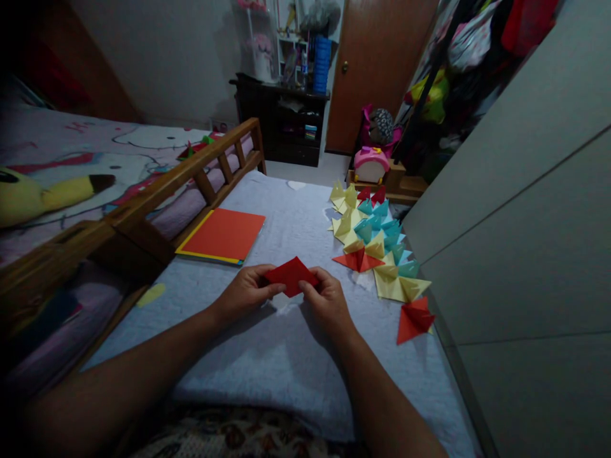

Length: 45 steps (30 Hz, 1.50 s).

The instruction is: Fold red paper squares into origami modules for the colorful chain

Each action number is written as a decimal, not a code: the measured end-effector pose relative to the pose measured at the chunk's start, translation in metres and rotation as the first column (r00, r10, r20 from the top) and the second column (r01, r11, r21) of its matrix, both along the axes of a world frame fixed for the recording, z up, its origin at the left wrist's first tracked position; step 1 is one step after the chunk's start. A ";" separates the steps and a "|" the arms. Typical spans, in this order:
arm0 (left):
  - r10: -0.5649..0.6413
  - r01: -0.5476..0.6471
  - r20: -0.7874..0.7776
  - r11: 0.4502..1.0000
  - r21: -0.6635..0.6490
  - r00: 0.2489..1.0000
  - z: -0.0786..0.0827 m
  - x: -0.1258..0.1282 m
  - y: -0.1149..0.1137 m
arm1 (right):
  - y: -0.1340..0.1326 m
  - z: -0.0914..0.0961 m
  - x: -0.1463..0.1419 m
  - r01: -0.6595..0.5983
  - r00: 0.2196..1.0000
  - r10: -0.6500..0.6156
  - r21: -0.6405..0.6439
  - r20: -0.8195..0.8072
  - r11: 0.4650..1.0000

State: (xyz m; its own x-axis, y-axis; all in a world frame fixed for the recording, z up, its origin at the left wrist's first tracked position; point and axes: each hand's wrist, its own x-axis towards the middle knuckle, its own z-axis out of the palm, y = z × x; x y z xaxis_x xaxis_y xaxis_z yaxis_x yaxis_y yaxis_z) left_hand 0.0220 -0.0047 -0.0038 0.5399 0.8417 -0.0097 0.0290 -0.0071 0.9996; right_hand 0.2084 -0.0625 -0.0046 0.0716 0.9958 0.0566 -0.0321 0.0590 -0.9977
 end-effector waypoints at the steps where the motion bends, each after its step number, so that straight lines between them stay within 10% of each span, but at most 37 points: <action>1: 0.001 -0.001 0.013 1.000 -0.016 1.000 0.001 -0.001 0.001 | 0.000 -0.001 0.000 -0.010 1.000 0.010 -0.001 0.015 1.000; 6: -0.094 0.093 -0.002 0.988 -0.124 0.996 -0.001 -0.003 0.003 | 0.000 -0.009 -0.004 -0.031 0.998 0.029 0.026 0.056 0.999; 11: 0.006 -0.005 0.026 1.000 -0.023 1.000 -0.002 0.000 0.001 | -0.001 -0.016 -0.007 0.153 0.982 -0.167 0.143 0.091 0.978; 22: 0.009 -0.012 0.022 0.990 0.139 1.000 -0.002 -0.001 -0.008 | -0.005 -0.010 -0.007 0.088 0.943 -0.190 0.347 0.274 0.934; 45: 0.077 -0.070 -0.004 0.931 0.358 0.997 -0.011 -0.006 -0.002 | -0.005 -0.015 -0.005 0.058 0.949 -0.140 0.279 0.281 0.959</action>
